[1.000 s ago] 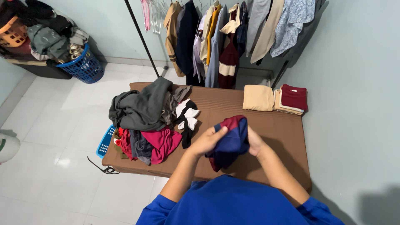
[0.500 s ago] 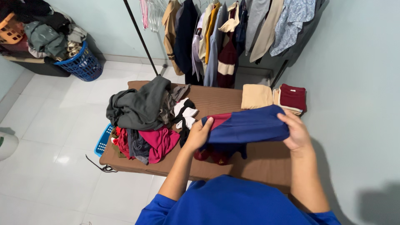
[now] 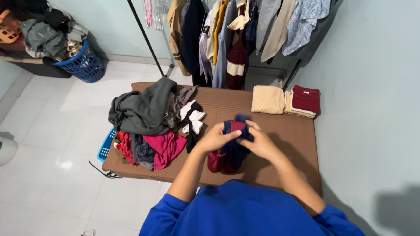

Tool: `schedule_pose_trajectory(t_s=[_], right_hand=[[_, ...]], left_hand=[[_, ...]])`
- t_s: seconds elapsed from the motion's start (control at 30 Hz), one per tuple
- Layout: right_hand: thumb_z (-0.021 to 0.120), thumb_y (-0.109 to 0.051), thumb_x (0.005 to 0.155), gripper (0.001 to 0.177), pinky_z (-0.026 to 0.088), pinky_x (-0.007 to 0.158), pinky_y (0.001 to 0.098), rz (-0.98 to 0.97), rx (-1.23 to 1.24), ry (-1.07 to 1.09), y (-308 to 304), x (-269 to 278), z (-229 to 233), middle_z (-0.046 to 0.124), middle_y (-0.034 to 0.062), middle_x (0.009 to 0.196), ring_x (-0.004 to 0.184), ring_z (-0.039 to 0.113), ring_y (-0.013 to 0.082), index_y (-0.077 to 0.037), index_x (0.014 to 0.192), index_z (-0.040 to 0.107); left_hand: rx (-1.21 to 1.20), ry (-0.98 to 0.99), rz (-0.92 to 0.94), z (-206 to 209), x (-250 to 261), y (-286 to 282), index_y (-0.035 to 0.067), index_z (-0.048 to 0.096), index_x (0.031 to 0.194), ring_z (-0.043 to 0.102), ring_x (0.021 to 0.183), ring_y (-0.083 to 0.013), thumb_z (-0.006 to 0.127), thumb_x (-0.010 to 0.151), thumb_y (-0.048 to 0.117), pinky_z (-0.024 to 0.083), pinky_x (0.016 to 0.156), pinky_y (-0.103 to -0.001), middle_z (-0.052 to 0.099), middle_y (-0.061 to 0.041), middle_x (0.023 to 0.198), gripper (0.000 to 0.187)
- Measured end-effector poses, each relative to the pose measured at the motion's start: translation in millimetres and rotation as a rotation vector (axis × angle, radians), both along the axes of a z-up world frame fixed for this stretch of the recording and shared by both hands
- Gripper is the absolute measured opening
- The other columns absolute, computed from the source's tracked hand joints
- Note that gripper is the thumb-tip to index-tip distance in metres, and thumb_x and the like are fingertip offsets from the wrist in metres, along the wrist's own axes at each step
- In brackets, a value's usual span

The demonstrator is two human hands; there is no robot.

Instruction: The person folds a red and blue soccer jersey and a white and black Nike shirt on a brown table. They smooth each garment, fold sleeves and sides, then stack the folded items on the right side of the table.

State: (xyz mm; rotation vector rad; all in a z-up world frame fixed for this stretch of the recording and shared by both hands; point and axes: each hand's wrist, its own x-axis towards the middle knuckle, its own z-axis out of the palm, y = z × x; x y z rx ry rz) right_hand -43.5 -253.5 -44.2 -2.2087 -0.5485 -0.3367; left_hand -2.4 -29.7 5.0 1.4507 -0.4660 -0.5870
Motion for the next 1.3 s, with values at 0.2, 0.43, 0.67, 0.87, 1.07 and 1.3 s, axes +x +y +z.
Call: schedule_pose_trajectory(t_s=[0.2, 0.43, 0.67, 0.87, 1.07, 1.3], right_hand=[[0.057, -0.011, 0.103, 0.023, 0.054, 0.056, 0.0283, -0.269, 0.563, 0.542, -2, 35, -11, 0.071, 0.0105, 0.097, 0.072, 0.07, 0.0171, -0.003, 0.122, 0.066], [0.051, -0.007, 0.107, 0.022, 0.061, 0.071, 0.0301, -0.204, 0.845, 0.384, -35, 42, 23, 0.071, 0.01, 0.101, 0.08, 0.071, 0.0172, 0.004, 0.121, 0.063], [0.049, -0.009, 0.111, 0.022, 0.061, 0.082, 0.0343, -0.15, 0.949, 0.241, -55, 25, 71, 0.071, 0.0127, 0.11, 0.093, 0.073, 0.022, 0.004, 0.125, 0.06], [0.048, -0.01, 0.112, 0.022, 0.06, 0.087, 0.0385, -0.175, 1.081, 0.196, -71, 23, 78, 0.071, 0.0141, 0.115, 0.098, 0.073, 0.0265, 0.003, 0.127, 0.059], [0.052, -0.01, 0.109, 0.021, 0.061, 0.089, 0.0386, -0.349, 1.181, 0.159, -106, 30, 71, 0.072, 0.0123, 0.117, 0.098, 0.074, 0.0234, 0.001, 0.124, 0.062], [0.056, -0.011, 0.112, 0.013, 0.059, 0.08, 0.0311, -0.529, 1.041, -0.175, -146, 79, 93, 0.069, 0.0044, 0.1, 0.087, 0.068, 0.0147, -0.002, 0.109, 0.066]], left_hand=[[0.153, -0.253, 0.091, -9, -3, 12, 0.002, 0.065, 0.12, 0.067, 0.091, -0.008, 0.083, 0.08, 0.023, 0.057, 0.081, -0.027, 0.074, -0.003, 0.103, 0.048], [0.596, -0.52, 0.159, -64, 4, 29, 0.001, 0.074, 0.094, 0.066, 0.077, -0.0261, 0.086, 0.083, 0.027, 0.052, 0.073, -0.035, 0.071, -0.016, 0.087, 0.031], [0.189, -0.434, 0.69, -111, 18, 24, 0.004, 0.064, 0.115, 0.063, 0.096, -0.0361, 0.065, 0.094, 0.014, 0.053, 0.084, -0.038, 0.064, -0.022, 0.104, 0.024], [0.171, -0.714, 0.766, -56, 17, 21, 0.008, 0.049, 0.138, 0.07, 0.11, -0.0368, 0.073, 0.094, 0.021, 0.055, 0.092, -0.043, 0.069, -0.023, 0.115, 0.052], [0.779, -0.535, 0.241, -29, 17, 24, 0.011, 0.069, 0.121, 0.073, 0.089, -0.0321, 0.091, 0.073, 0.04, 0.056, 0.08, -0.04, 0.077, -0.018, 0.096, 0.06], [0.027, 0.112, -0.168, -74, 9, 19, -0.001, 0.075, 0.116, 0.068, 0.092, -0.0098, 0.079, 0.093, 0.027, 0.055, 0.085, -0.029, 0.077, -0.007, 0.105, 0.036]])
